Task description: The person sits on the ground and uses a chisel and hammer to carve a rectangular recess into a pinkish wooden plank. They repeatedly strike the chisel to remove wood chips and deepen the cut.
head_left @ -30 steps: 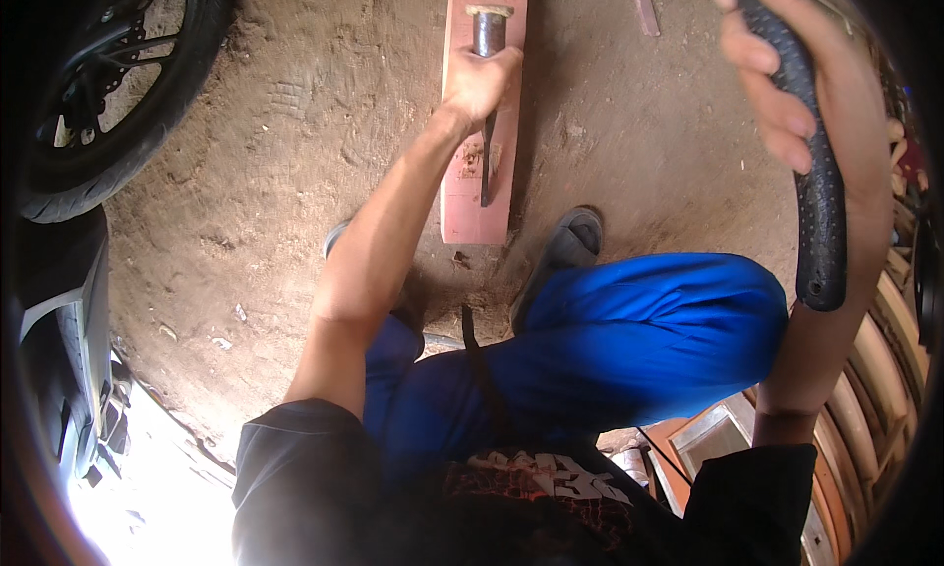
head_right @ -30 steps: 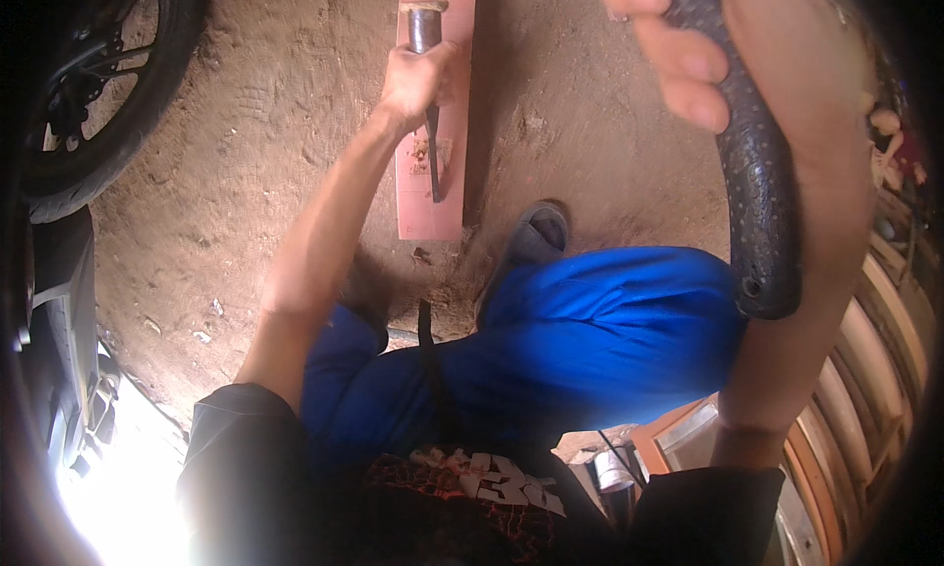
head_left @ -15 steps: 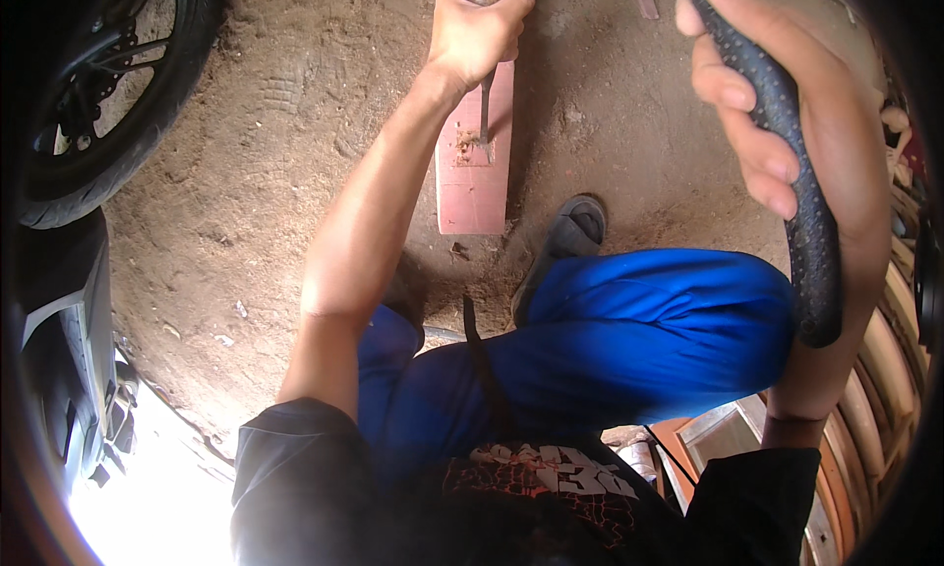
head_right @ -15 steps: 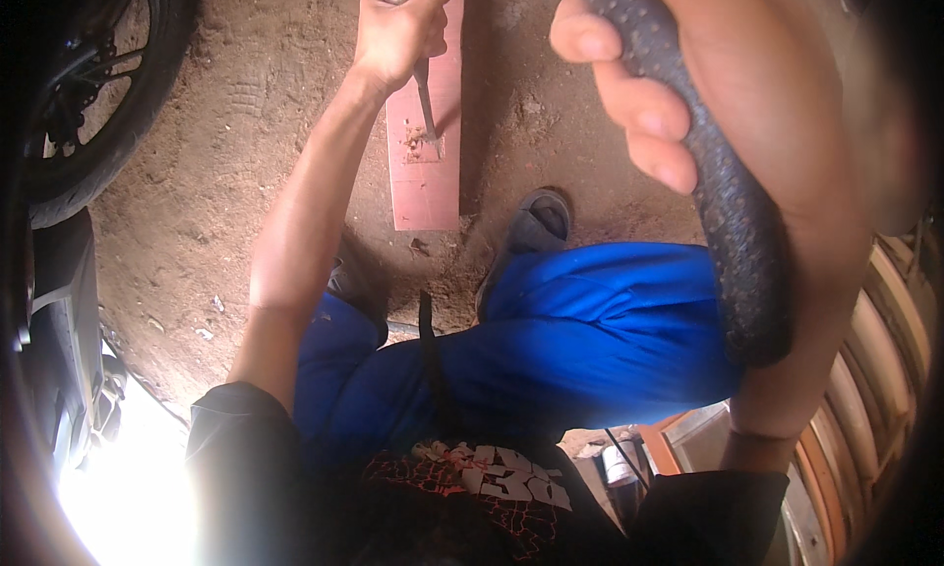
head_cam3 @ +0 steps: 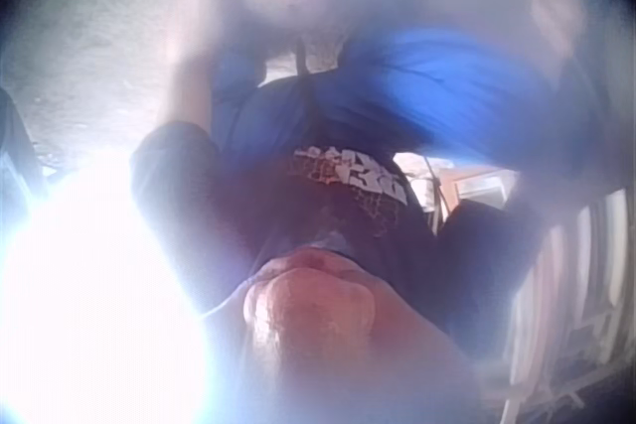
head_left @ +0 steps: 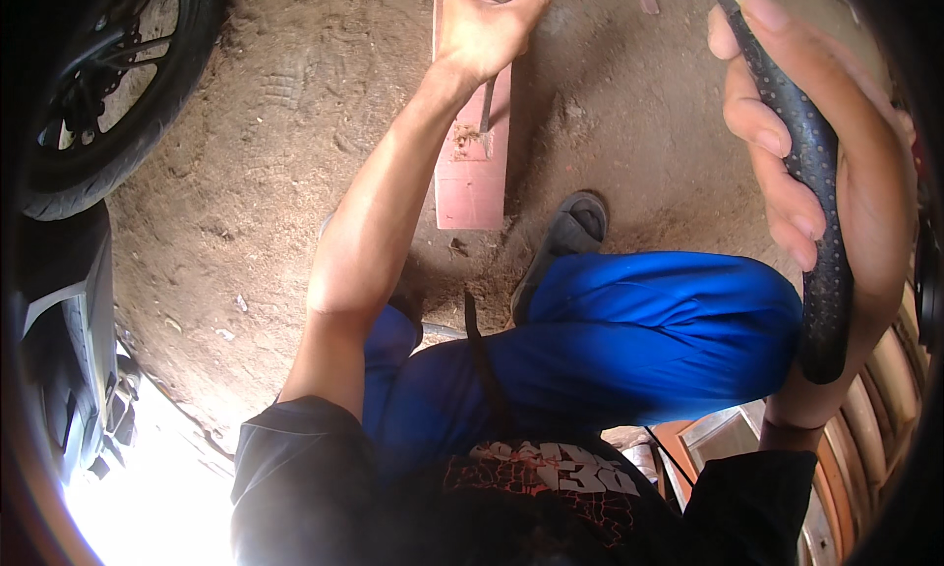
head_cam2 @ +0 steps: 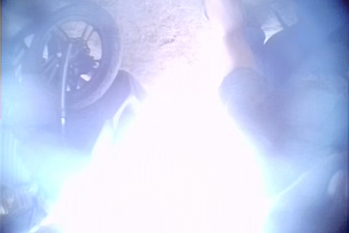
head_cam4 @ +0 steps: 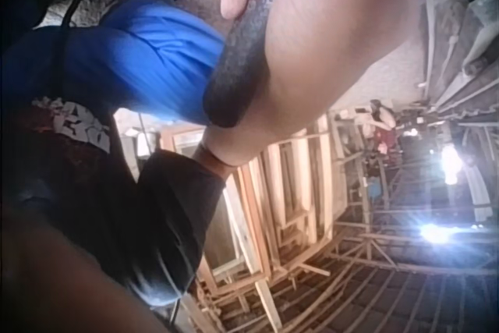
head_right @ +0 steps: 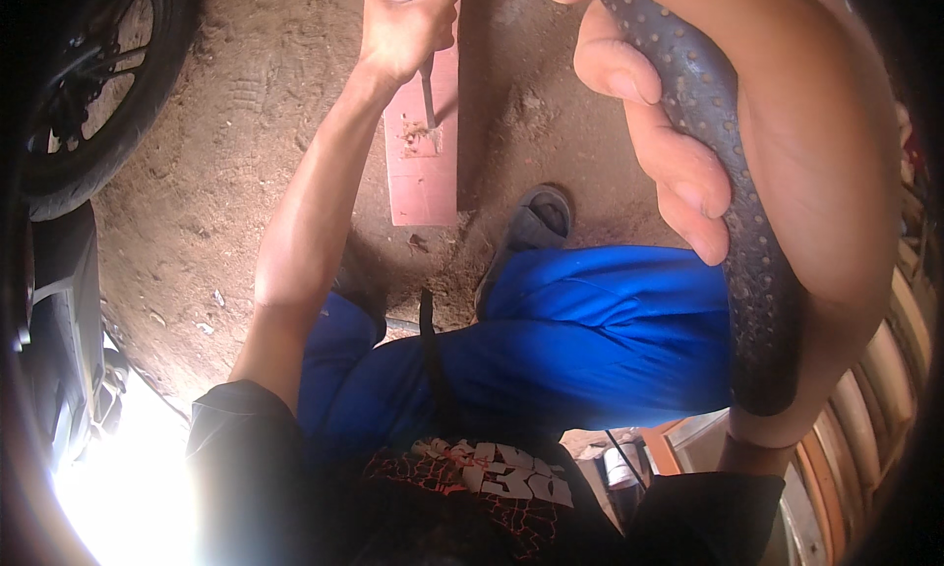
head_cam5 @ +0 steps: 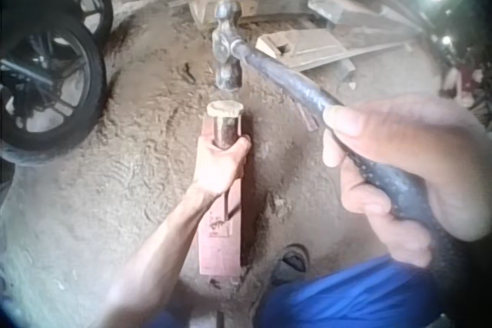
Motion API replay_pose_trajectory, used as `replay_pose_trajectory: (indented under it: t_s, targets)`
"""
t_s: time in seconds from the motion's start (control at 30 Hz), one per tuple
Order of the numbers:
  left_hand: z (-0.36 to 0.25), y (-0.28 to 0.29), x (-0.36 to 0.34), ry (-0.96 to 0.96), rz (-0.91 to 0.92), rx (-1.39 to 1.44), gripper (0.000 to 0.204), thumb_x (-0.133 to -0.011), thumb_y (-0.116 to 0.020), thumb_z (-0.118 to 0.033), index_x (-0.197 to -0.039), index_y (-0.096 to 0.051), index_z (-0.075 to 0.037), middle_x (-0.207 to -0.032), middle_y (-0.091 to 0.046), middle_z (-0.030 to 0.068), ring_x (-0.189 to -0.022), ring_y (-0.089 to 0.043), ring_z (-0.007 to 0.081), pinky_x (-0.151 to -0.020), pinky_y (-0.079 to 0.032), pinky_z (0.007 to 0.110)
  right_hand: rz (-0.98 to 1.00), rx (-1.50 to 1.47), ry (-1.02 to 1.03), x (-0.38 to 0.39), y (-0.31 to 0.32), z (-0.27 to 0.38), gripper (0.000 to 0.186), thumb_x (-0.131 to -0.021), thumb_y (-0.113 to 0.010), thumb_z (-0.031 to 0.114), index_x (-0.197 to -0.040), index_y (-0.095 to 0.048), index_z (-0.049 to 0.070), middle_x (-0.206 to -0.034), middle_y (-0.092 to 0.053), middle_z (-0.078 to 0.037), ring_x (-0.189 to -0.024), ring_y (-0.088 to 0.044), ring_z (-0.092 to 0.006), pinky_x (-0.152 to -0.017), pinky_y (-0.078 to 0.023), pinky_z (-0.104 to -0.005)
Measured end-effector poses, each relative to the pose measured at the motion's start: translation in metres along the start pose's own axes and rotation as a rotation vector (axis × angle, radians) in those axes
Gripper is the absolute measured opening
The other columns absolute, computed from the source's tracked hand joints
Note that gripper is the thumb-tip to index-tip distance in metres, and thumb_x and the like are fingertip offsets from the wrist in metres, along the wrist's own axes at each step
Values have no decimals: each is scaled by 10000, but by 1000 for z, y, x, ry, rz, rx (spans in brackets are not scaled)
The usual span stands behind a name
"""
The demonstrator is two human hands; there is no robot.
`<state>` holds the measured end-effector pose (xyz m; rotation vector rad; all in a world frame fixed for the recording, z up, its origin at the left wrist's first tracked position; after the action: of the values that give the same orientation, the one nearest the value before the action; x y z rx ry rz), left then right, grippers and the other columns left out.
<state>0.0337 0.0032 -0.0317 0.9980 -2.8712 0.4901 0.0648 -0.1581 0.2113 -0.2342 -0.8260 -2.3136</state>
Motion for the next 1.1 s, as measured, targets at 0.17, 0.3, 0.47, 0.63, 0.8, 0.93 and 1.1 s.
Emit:
replay_pose_trajectory:
  t_s: [0.17,0.3,0.47,0.63,0.8,0.93,1.1]
  targets:
    - [-2,-5,0,-13,23,-95,96,-865,-653,-79,-786,-599,-84,-597,-536,-19,-452,-484,81,-406,-387,267,11,7,-23,4,5,-4,342,-1060,-416,348,-976,-540,41,-671,-572,-38,-357,-446,-76,-272,-388,-235]
    - [7,2,-1,54,33,-125,139,-859,-661,-75,-750,-579,-100,-593,-532,-21,-452,-485,80,-407,-383,263,55,-26,-52,2,7,-8,346,-1062,-411,349,-976,-541,40,-672,-576,-40,-357,-450,-78,-271,-390,-237]
    - [2,-2,-3,106,29,-26,225,-855,-654,-65,-683,-519,-116,-569,-515,-23,-442,-474,78,-398,-365,261,67,-195,5,1,26,3,352,-1063,-404,351,-977,-542,39,-673,-581,-43,-357,-455,-81,-269,-393,-240]
    - [-5,-13,-5,84,73,-41,238,-846,-654,-97,-655,-512,-109,-547,-510,-17,-436,-472,80,-399,-366,273,-2,-331,116,1,29,16,357,-1065,-398,353,-977,-543,38,-674,-585,-46,-358,-459,-84,-268,-395,-243]
    - [2,-2,-6,100,83,-244,274,-825,-667,-182,-611,-530,-81,-529,-525,1,-447,-495,87,-421,-395,294,105,-225,-224,-19,-7,1,363,-1067,-391,355,-978,-544,37,-676,-590,-49,-358,-464,-87,-267,-398,-245]
    - [5,-9,-9,108,90,-272,331,-809,-677,-251,-575,-544,-58,-514,-538,15,-456,-513,92,-438,-419,311,289,-351,-314,-22,19,13,368,-1068,-386,356,-978,-545,36,-677,-594,-52,-358,-467,-89,-266,-400,-248]
    - [12,-7,-12,97,60,-199,256,-876,-633,-131,-653,-510,-105,-519,-466,-17,-401,-422,93,-383,-343,285,95,-367,5,-8,-3,32,334,-1058,-430,349,-950,-536,51,-648,-561,-19,-349,-429,-75,-263,-360,-237]
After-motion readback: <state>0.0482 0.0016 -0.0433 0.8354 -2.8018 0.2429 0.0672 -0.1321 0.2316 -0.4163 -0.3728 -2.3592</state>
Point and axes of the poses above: each hand's wrist, its own x-axis away from the middle knuckle, its own y-axis out of the back of the hand, z = x × y, the point moved 1 cm from there along -x, towards the middle knuckle
